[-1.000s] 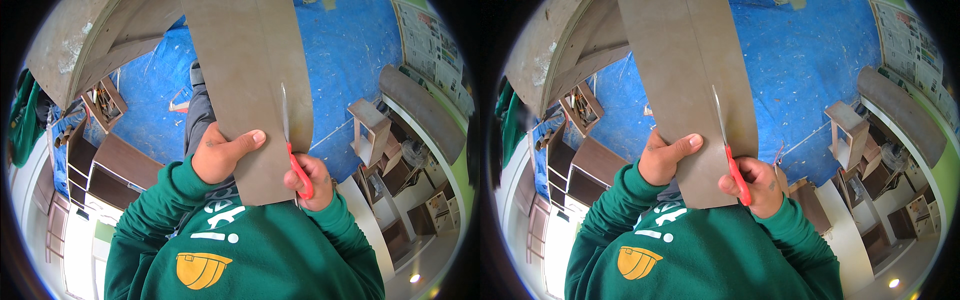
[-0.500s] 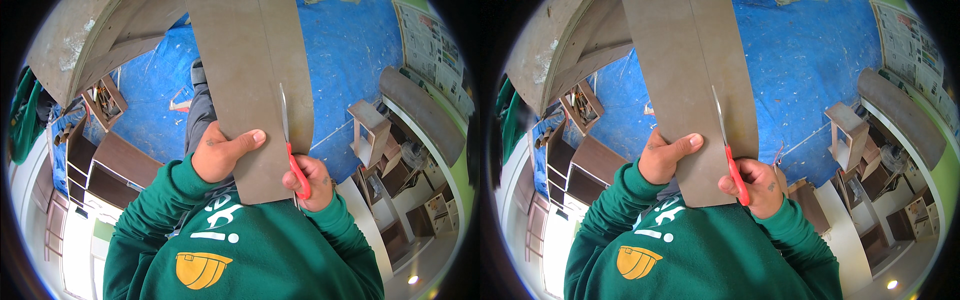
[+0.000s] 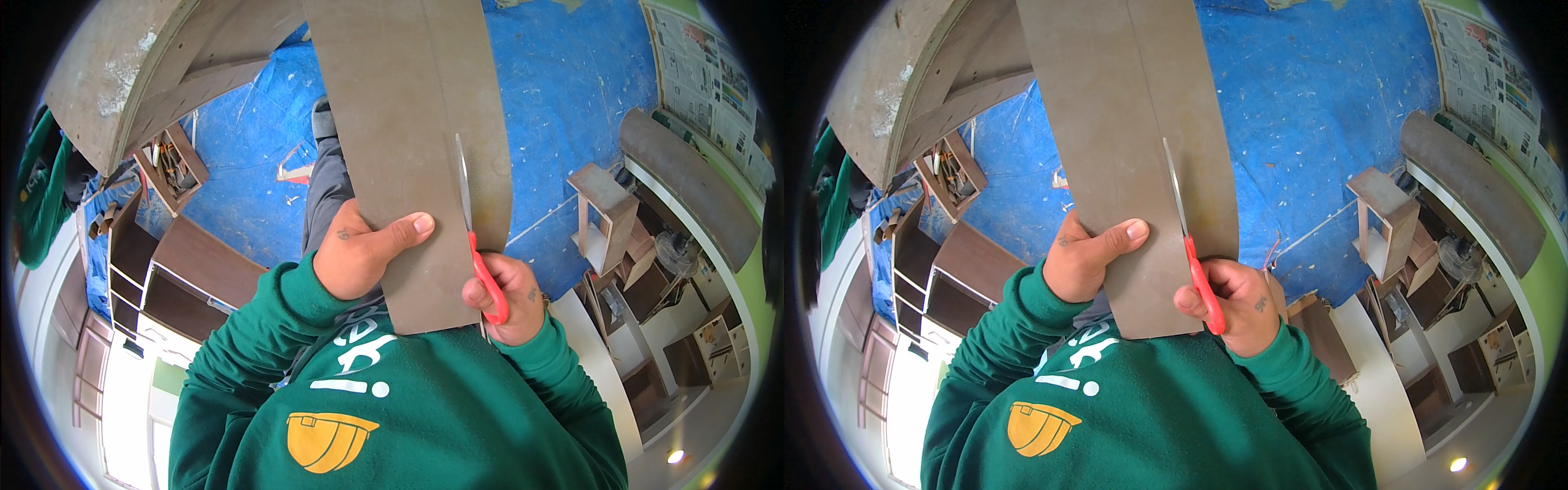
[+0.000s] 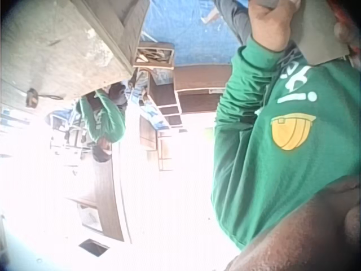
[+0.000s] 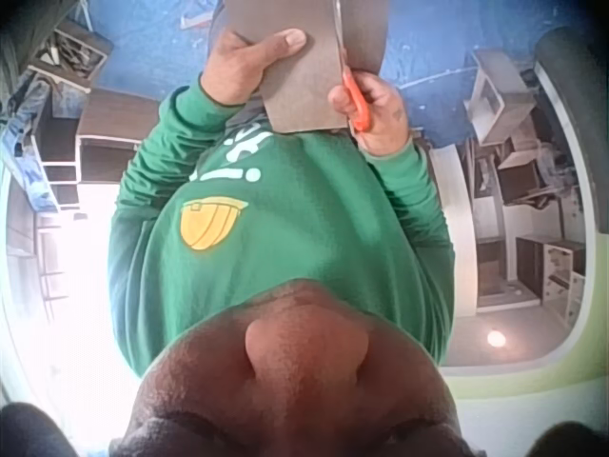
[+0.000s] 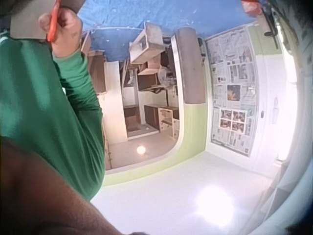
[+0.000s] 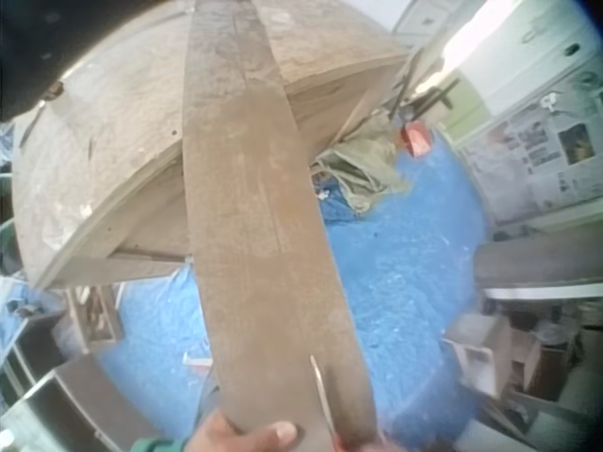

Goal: The person uses red-handled scissors to cut a long strip of brown material. They repeatedly trim the strip while standing in a room with blue floor protection and partially assembled furniture.

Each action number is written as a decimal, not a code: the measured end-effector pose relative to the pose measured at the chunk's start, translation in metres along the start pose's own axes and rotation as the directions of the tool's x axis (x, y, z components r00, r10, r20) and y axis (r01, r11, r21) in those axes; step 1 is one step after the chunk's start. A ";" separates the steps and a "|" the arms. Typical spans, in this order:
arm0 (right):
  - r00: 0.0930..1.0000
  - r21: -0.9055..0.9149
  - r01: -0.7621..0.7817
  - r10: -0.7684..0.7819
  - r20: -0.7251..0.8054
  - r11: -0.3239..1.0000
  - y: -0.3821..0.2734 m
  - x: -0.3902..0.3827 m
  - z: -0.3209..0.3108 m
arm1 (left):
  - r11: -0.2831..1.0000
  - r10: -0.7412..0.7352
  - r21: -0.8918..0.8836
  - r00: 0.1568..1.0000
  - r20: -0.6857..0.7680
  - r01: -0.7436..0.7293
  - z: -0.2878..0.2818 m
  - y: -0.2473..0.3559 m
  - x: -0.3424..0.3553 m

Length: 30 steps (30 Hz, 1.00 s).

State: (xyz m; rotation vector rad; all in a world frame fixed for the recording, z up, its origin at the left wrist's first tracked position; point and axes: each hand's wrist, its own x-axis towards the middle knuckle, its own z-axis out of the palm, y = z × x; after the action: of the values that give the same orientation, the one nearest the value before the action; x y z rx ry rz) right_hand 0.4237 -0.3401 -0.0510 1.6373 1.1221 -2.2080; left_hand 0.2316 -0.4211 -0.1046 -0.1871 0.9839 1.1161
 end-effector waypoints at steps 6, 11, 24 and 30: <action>0.999 -0.035 -0.033 0.033 0.001 0.999 -0.005 0.002 -0.002 | 1.000 0.005 0.015 1.000 0.001 -0.005 0.000 0.001 -0.001; 1.000 -0.081 -0.006 0.004 -0.022 0.997 -0.005 0.002 0.000 | 1.000 0.017 0.021 1.000 -0.001 -0.017 -0.001 -0.001 0.000; 1.000 -0.175 0.010 -0.014 -0.023 0.985 -0.007 0.003 -0.002 | 1.000 0.010 0.024 1.000 0.022 -0.011 -0.003 -0.002 -0.001; 1.000 -0.132 -0.004 0.002 -0.015 0.991 -0.004 0.004 -0.002 | 1.000 0.002 0.006 1.000 0.024 -0.003 -0.004 -0.001 -0.002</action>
State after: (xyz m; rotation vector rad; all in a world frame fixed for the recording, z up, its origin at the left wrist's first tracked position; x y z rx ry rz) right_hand 0.4212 -0.3351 -0.0525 1.6027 1.2406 -2.0737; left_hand 0.2301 -0.4250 -0.1061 -0.1674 0.9666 1.1152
